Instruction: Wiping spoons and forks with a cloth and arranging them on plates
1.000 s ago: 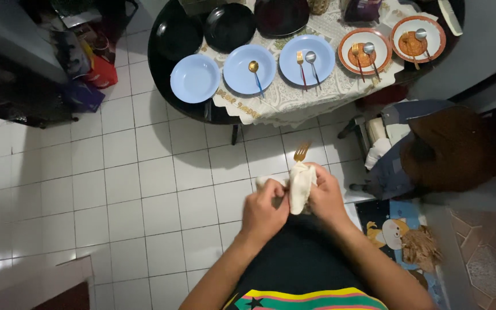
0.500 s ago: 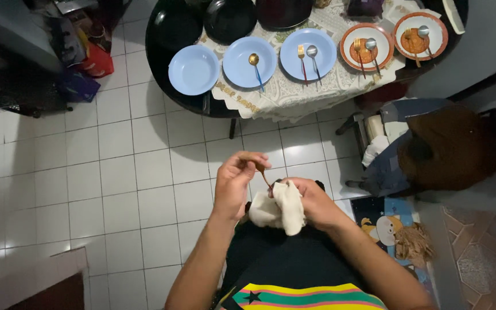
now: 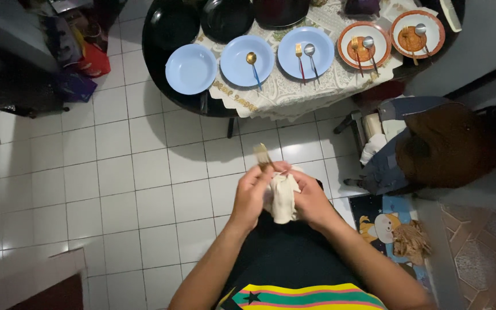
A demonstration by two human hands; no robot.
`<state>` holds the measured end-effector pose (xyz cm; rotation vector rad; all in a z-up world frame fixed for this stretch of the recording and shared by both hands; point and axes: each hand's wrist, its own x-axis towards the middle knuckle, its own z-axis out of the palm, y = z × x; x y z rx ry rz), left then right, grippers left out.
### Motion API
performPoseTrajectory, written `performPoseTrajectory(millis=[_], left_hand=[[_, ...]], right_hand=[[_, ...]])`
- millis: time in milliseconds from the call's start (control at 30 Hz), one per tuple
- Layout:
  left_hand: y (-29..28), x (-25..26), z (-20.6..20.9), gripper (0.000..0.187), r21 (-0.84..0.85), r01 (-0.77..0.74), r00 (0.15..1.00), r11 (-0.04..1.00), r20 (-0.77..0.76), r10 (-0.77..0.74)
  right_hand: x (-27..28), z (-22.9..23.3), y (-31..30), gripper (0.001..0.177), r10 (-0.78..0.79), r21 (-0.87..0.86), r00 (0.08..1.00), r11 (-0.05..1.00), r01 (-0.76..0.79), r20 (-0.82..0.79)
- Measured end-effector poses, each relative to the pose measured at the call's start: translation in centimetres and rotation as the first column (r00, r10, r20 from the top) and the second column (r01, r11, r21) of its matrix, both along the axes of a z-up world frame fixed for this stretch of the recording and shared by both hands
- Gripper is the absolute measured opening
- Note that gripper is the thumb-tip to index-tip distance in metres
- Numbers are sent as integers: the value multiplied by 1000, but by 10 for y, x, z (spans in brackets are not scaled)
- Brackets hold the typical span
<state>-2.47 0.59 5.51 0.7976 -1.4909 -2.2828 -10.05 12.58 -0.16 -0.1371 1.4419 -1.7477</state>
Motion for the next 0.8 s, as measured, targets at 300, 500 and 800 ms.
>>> performPoseTrajectory(millis=[300,500,800], left_hand=[[-26,18,-29,27,16,-28,997,999,-72,29],[10,30,-91,71,-563,478,871,674,207,-445],[9,17,-28,12,-708,285,957,647,167,-238]], right_hand=[[-6,68,-4,25,-170,171,976,966,193,-139],[-14,17,2,43,-112,-74,983,992,102,-147],[-27,14,13,20,-285,15,911,953,303,-299]])
